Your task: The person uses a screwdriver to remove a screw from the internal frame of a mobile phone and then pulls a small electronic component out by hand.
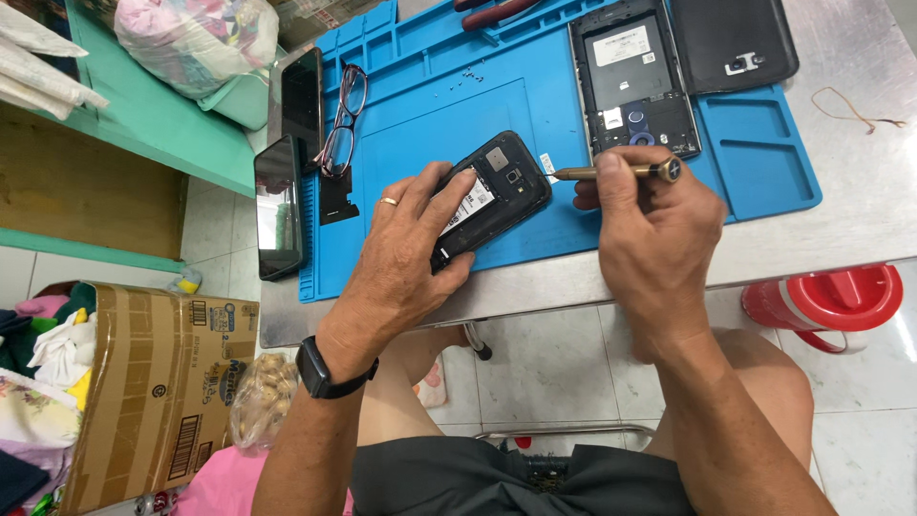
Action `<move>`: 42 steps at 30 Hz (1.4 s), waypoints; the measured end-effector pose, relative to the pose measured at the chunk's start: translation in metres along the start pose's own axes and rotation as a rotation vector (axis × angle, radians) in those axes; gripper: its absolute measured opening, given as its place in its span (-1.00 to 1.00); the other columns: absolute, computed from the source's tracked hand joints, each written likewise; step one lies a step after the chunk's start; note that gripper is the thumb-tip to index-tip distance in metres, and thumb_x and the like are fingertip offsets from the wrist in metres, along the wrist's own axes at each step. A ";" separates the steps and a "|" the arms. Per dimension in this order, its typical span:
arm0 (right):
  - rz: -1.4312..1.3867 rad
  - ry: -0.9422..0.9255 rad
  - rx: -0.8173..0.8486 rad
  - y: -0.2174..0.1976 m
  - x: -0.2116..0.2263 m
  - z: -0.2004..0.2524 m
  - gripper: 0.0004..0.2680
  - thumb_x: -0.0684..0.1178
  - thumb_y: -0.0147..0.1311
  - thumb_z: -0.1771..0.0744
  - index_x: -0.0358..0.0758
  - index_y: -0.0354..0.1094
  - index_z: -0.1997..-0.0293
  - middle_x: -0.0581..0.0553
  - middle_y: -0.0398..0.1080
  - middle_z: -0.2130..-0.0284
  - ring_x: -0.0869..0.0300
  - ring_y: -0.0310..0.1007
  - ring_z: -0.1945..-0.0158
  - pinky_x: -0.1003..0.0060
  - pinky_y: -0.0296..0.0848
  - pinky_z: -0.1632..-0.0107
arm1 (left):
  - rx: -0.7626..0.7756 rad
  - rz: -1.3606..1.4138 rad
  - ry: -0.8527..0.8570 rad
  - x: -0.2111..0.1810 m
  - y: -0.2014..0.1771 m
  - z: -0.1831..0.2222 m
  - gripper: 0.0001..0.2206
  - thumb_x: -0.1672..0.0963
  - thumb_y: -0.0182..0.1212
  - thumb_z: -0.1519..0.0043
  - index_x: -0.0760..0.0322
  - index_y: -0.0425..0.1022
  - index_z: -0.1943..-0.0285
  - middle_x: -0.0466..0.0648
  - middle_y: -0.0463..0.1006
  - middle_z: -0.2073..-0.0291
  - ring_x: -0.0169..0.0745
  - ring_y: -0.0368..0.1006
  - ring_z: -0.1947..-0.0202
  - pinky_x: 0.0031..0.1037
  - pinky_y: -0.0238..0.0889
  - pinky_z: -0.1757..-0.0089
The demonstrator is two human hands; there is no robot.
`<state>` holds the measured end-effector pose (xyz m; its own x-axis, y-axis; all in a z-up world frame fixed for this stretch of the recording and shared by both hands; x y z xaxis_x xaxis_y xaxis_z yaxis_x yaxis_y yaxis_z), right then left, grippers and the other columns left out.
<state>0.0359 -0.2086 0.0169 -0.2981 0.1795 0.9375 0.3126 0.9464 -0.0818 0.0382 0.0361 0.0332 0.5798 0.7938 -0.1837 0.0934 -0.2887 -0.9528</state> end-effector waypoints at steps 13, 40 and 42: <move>-0.039 0.152 -0.022 -0.002 0.001 -0.006 -0.86 -0.10 0.03 -0.49 -0.33 0.47 0.12 -0.15 0.59 0.41 0.18 0.68 0.38 0.37 0.65 0.22 | -0.017 -0.007 0.046 0.004 0.002 0.002 -0.21 0.17 0.43 -0.21 0.23 0.08 -0.64 0.21 0.25 -0.50 0.38 0.24 -0.34 0.09 0.16 -0.34; -0.286 0.000 -0.137 -0.001 -0.006 0.007 -0.90 -0.16 -0.01 -0.57 -0.40 0.37 -0.14 -0.32 0.48 0.17 0.01 0.65 0.19 0.30 0.71 0.07 | 0.108 -0.122 -0.829 -0.051 0.012 -0.038 -0.15 -0.14 0.21 -0.22 0.17 0.00 -0.67 0.22 0.56 0.01 0.29 0.49 0.07 0.04 0.43 0.15; -0.276 -0.017 -0.120 -0.002 -0.008 0.007 -0.90 -0.17 -0.02 -0.57 -0.41 0.36 -0.16 -0.36 0.50 0.15 0.01 0.65 0.18 0.30 0.70 0.06 | 0.054 -0.117 -0.853 -0.053 0.017 -0.054 -0.19 -0.13 0.22 -0.20 0.16 0.06 -0.62 0.22 0.60 0.12 0.31 0.53 0.15 0.04 0.43 0.19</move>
<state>0.0313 -0.2100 0.0073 -0.4017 -0.0746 0.9127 0.3215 0.9218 0.2168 0.0524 -0.0394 0.0402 -0.2396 0.9538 -0.1815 0.0637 -0.1711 -0.9832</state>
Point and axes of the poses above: each hand's wrist, its own z-axis away from the middle knuckle, its own y-axis out of the palm, x = y × z, the point moved 2 cm from there along -z, towards the middle knuckle
